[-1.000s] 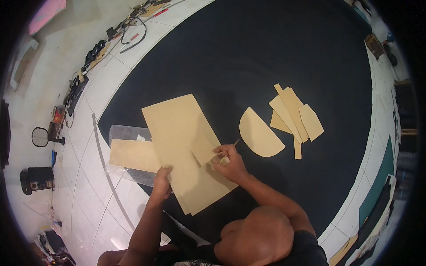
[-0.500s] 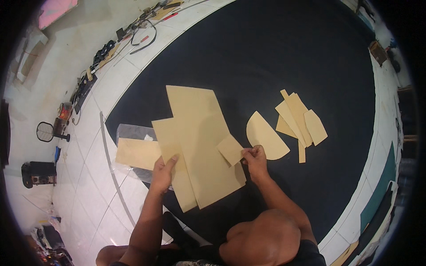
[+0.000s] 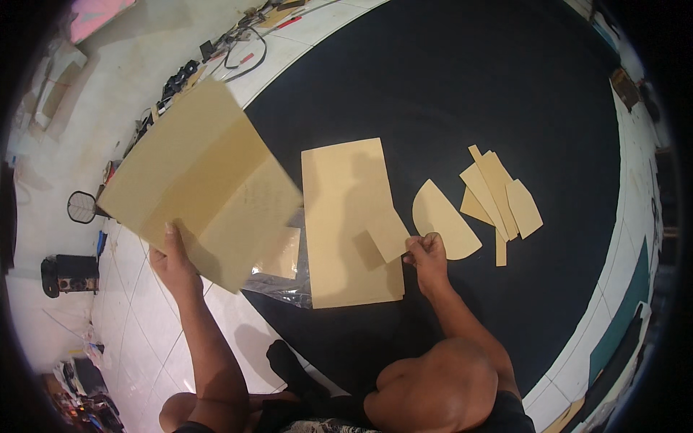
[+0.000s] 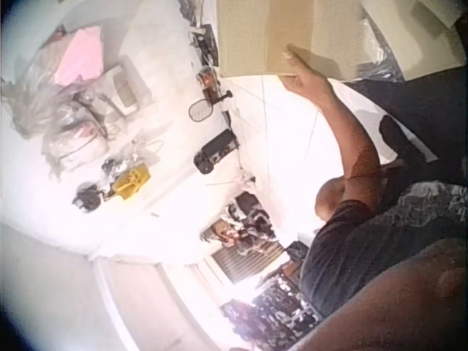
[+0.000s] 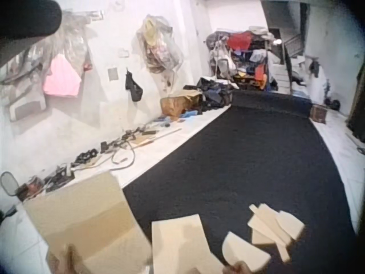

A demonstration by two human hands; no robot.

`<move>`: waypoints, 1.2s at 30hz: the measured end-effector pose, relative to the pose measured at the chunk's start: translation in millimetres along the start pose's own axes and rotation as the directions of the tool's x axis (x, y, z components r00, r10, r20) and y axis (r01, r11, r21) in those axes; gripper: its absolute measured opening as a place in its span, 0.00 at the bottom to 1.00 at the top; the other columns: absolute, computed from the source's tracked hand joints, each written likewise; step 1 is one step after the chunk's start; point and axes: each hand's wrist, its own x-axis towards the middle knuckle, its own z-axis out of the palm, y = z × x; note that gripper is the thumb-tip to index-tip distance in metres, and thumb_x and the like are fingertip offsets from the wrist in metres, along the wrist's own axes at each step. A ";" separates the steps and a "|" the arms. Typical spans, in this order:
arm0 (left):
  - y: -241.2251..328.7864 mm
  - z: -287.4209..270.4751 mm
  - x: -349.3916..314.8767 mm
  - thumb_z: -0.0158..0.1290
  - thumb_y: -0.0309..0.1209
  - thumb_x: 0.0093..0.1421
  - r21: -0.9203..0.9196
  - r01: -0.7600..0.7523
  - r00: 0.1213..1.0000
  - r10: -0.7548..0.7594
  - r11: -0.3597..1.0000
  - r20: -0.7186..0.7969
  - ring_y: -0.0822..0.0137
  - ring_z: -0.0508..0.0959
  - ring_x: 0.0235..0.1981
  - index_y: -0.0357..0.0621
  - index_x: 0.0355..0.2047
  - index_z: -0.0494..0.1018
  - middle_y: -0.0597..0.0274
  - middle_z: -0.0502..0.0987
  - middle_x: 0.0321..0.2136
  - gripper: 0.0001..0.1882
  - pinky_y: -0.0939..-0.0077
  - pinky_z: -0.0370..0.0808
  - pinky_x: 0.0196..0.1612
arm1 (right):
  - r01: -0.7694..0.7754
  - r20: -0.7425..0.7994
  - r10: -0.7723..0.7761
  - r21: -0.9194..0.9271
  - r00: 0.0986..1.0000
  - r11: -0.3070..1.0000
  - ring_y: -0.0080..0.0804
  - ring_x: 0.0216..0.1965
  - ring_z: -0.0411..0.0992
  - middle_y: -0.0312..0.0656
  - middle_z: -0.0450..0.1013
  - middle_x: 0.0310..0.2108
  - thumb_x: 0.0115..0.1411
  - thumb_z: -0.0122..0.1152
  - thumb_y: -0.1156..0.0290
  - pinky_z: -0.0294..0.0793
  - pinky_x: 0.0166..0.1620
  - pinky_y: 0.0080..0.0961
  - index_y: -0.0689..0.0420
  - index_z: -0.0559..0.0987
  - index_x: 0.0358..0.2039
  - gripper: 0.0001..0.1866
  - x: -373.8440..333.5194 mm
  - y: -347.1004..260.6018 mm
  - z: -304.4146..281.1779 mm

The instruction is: The person measures a piece of black material on the floor using a metal ruler and a pencil, removes paper templates from a plastic bag, and traces a template onto the material with a pencil.

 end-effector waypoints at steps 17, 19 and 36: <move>-116.9 129.5 -92.7 0.49 0.39 0.73 -0.203 0.763 0.613 -0.588 0.614 0.527 0.63 0.76 0.55 0.36 0.61 0.66 0.54 0.75 0.54 0.23 0.64 0.75 0.55 | 0.137 0.066 -0.138 0.031 0.988 0.990 0.24 0.37 0.73 0.37 0.72 0.37 0.65 0.61 0.78 0.81 0.38 0.27 0.49 0.62 0.32 0.16 -20.5 -41.2 2.2; -164.8 111.8 -89.5 0.53 0.39 0.71 0.073 0.706 0.562 -0.619 0.705 0.549 0.62 0.77 0.54 0.34 0.61 0.65 0.52 0.76 0.53 0.26 0.64 0.76 0.53 | 0.071 0.060 -0.063 -0.127 0.996 0.989 0.29 0.38 0.74 0.39 0.72 0.39 0.64 0.64 0.77 0.81 0.41 0.28 0.52 0.63 0.32 0.16 -22.8 -18.5 23.6; -166.0 109.1 -126.4 0.54 0.31 0.69 -0.107 0.862 0.434 -0.613 0.495 0.661 0.57 0.75 0.58 0.36 0.63 0.64 0.51 0.73 0.58 0.25 0.61 0.75 0.58 | -0.145 -0.176 0.028 -0.697 0.984 0.703 0.28 0.32 0.72 0.42 0.72 0.30 0.63 0.69 0.56 0.75 0.37 0.31 0.56 0.61 0.40 0.26 -100.1 70.1 -35.7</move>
